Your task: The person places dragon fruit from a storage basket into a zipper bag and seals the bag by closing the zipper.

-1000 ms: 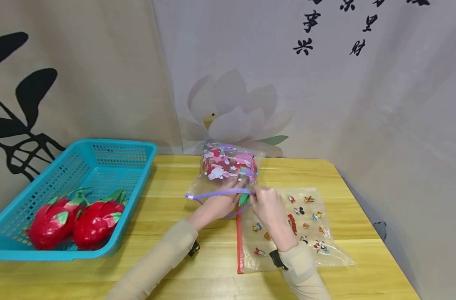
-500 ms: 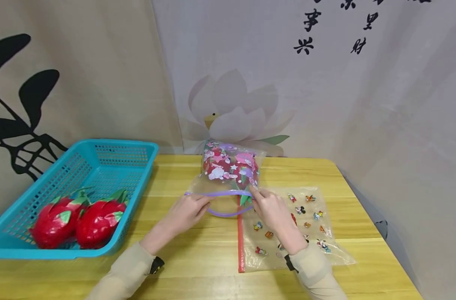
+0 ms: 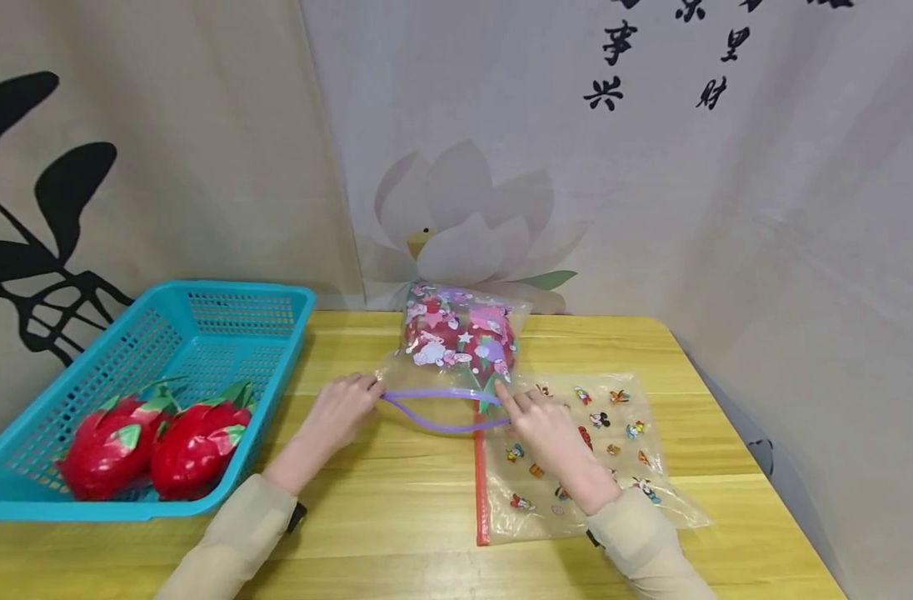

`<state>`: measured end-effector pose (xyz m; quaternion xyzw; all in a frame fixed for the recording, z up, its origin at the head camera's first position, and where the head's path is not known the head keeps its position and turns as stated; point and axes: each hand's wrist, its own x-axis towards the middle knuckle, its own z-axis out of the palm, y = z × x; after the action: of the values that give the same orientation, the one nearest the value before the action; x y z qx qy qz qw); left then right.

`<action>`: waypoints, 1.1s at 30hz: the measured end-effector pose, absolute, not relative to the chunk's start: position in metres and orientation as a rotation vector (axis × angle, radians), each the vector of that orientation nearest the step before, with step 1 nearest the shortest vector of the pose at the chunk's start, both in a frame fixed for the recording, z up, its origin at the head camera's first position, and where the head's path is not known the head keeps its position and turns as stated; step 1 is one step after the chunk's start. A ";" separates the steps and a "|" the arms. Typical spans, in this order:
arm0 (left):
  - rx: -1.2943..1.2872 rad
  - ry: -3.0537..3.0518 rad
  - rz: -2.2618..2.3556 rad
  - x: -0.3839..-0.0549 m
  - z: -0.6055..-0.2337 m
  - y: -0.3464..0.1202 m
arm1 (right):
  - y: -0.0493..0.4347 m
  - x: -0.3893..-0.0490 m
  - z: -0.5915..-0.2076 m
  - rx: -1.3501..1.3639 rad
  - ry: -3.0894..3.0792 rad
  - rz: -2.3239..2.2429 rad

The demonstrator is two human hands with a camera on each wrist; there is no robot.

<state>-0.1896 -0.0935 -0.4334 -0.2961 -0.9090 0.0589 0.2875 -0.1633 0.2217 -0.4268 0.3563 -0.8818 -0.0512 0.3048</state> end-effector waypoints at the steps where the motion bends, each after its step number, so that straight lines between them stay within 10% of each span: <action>1: -0.787 -2.434 0.173 -0.190 -0.434 -0.093 | 0.222 -0.164 -0.428 0.956 -2.317 -0.171; 33: -0.761 -2.542 0.011 -0.188 -0.439 -0.092 | 0.237 -0.172 -0.439 0.826 -2.492 -0.313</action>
<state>-0.1875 -0.0921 -0.4387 -0.2782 -0.9296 0.0039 0.2417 -0.1720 0.2366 -0.4392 0.3028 -0.9135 -0.1148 0.2462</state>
